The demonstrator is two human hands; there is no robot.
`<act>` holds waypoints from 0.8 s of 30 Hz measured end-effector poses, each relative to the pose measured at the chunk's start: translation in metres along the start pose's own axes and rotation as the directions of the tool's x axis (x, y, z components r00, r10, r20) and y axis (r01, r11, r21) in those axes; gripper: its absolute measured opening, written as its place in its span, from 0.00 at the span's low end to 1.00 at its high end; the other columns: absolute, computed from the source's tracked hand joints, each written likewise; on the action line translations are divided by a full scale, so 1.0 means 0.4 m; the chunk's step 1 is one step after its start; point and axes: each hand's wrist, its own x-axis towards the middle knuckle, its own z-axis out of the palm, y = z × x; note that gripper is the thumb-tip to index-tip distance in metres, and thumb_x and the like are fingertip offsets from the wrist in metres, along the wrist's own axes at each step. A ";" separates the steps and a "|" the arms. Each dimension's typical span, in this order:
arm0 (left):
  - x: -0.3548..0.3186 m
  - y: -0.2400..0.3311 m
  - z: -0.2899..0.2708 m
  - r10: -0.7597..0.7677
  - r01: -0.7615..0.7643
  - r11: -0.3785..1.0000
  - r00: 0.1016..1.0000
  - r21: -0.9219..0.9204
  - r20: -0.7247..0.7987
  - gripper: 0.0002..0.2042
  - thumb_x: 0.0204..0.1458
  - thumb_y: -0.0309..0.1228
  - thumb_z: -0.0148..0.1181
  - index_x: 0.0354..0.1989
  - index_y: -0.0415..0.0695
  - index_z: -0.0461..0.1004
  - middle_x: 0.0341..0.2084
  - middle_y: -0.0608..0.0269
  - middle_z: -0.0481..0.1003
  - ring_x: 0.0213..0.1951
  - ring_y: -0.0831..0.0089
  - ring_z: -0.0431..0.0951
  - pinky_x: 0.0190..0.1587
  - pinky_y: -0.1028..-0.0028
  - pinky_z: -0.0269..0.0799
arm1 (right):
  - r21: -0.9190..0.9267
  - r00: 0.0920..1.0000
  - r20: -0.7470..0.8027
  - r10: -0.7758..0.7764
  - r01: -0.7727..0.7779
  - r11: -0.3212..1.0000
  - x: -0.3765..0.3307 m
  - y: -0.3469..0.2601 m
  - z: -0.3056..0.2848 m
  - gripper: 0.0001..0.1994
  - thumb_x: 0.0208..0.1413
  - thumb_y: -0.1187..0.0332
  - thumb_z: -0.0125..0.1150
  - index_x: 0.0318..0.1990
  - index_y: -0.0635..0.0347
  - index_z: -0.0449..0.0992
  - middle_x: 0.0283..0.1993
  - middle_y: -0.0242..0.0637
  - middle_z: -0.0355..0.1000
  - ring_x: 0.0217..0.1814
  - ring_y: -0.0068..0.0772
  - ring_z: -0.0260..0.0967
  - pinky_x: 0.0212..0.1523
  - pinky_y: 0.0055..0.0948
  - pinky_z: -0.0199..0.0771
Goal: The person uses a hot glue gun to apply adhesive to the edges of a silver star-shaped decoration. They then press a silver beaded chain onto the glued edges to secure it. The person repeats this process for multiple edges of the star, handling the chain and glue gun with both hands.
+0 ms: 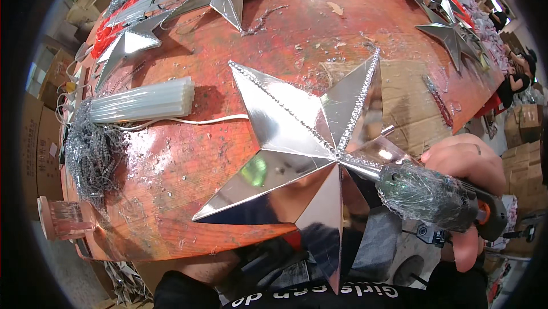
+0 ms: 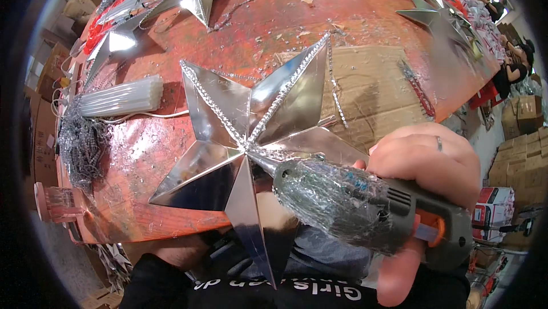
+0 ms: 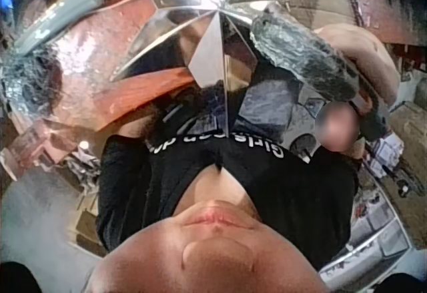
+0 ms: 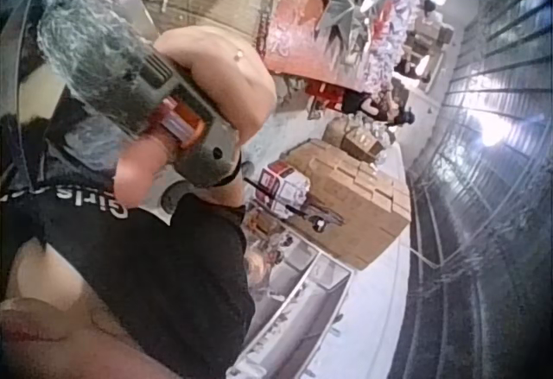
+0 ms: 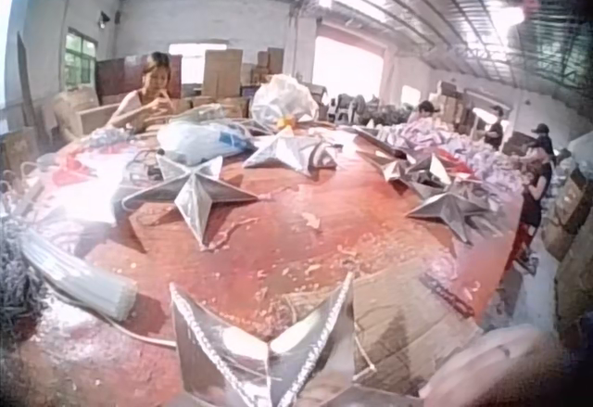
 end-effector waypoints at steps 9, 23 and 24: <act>0.011 0.002 -0.003 0.008 -0.008 1.000 1.000 -0.005 0.014 0.10 0.59 0.32 0.49 0.45 0.43 0.71 0.37 0.56 0.75 0.42 0.66 0.75 0.41 0.69 0.70 | -0.034 0.996 -0.084 -0.003 0.001 0.999 -0.021 0.008 0.007 0.46 0.21 0.20 0.55 0.25 0.63 0.72 0.23 0.33 0.68 0.24 0.36 0.67 0.27 0.32 0.66; 0.000 0.003 -0.015 -0.020 0.021 1.000 1.000 0.021 -0.018 0.10 0.58 0.31 0.49 0.45 0.42 0.71 0.37 0.56 0.75 0.42 0.65 0.75 0.41 0.69 0.70 | -0.137 0.973 -0.131 0.191 -0.208 0.968 -0.013 -0.079 0.025 0.19 0.26 0.51 0.64 0.23 0.57 0.75 0.25 0.32 0.74 0.31 0.34 0.73 0.34 0.28 0.71; 0.011 0.006 -0.014 -0.012 0.012 1.000 1.000 0.016 -0.008 0.10 0.58 0.31 0.49 0.45 0.42 0.71 0.37 0.56 0.75 0.42 0.65 0.75 0.42 0.68 0.70 | -0.158 0.978 -0.129 0.164 -0.184 0.970 -0.017 -0.079 0.019 0.17 0.26 0.53 0.63 0.22 0.57 0.75 0.24 0.31 0.74 0.31 0.33 0.73 0.33 0.28 0.71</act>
